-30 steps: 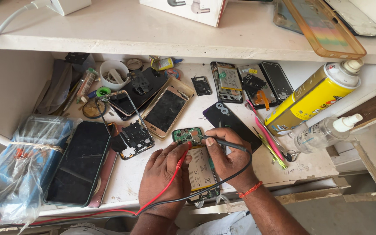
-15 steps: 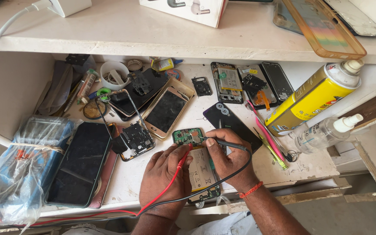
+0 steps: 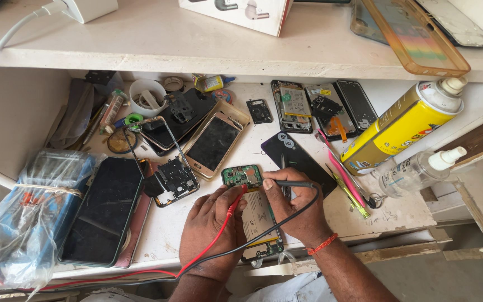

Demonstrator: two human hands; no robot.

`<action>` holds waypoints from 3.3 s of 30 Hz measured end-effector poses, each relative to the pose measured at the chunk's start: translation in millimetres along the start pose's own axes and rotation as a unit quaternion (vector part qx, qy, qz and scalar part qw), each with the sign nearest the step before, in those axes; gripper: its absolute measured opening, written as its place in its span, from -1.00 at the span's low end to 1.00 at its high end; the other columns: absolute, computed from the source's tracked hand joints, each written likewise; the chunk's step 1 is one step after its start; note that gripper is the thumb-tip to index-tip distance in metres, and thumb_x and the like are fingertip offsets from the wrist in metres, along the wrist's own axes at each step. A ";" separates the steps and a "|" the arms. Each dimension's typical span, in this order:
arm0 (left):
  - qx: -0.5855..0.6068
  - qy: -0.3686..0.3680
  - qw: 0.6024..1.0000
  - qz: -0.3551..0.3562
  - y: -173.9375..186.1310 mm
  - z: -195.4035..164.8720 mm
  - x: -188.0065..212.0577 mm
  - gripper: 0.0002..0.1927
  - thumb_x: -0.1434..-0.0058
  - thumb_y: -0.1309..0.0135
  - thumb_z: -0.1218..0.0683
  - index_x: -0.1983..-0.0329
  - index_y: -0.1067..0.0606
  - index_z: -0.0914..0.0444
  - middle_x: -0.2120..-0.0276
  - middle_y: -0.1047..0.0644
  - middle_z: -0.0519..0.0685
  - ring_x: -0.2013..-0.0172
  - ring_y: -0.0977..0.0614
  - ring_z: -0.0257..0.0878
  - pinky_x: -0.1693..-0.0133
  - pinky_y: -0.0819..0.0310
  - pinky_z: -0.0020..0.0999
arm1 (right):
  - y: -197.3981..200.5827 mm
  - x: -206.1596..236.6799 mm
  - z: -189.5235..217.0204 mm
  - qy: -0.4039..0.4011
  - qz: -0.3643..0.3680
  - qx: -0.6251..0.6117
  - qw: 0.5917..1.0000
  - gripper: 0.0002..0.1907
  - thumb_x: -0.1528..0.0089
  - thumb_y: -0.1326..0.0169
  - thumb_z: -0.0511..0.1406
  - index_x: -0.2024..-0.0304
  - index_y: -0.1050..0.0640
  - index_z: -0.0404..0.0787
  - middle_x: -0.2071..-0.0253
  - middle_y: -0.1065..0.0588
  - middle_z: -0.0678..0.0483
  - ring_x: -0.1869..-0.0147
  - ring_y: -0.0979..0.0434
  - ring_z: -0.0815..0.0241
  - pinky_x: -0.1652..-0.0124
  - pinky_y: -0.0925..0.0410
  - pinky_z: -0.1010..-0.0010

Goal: The person probes a disassembled smartphone motherboard with multimeter test leads, checking points on the board among other phone parts on the workbench. They then pick up the phone body with its battery and connect a charging cable to its port, working on the connector area by hand.

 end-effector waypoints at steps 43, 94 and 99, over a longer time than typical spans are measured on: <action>-0.006 0.004 1.000 -0.006 -4.9 3.9 2.4 -0.70 -0.31 -0.09 0.10 -0.04 -0.31 0.20 0.02 -0.62 0.01 -0.11 -0.61 -0.04 -0.18 -0.32 0.00 | -8.0 1.1 -6.6 -0.022 0.011 0.029 0.999 -0.83 -0.29 -0.20 -0.26 0.11 -0.65 -0.18 0.25 -0.60 0.06 0.27 -0.62 0.33 0.36 -0.49 0.51; -0.020 0.031 0.999 0.010 0.1 -0.3 -4.5 -0.79 -0.33 -0.01 0.07 0.04 -0.42 0.24 0.16 -0.62 0.06 0.07 -0.64 -0.05 -0.11 -0.33 -0.06 | -15.1 -13.6 4.8 -0.045 0.029 0.092 0.994 -0.83 -0.34 -0.07 -0.24 0.27 -0.53 -0.20 0.44 -0.54 0.04 0.39 -0.59 0.16 0.34 -0.44 0.26; -0.022 0.033 0.999 0.016 -0.9 -1.3 -3.7 -0.79 -0.33 0.00 0.08 0.03 -0.42 0.25 0.15 -0.62 0.06 0.06 -0.64 -0.06 -0.11 -0.33 -0.06 | -12.4 -12.8 8.0 -0.028 0.025 0.088 0.995 -0.83 -0.34 -0.08 -0.24 0.27 -0.53 -0.21 0.44 -0.55 0.02 0.33 -0.61 0.13 0.30 -0.43 0.25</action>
Point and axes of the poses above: each hand's wrist, its own x-axis away from the middle knuckle, its own y-axis out of the back of the hand, z = x × y, the point moved 6 cm from there along -x, towards the middle knuckle
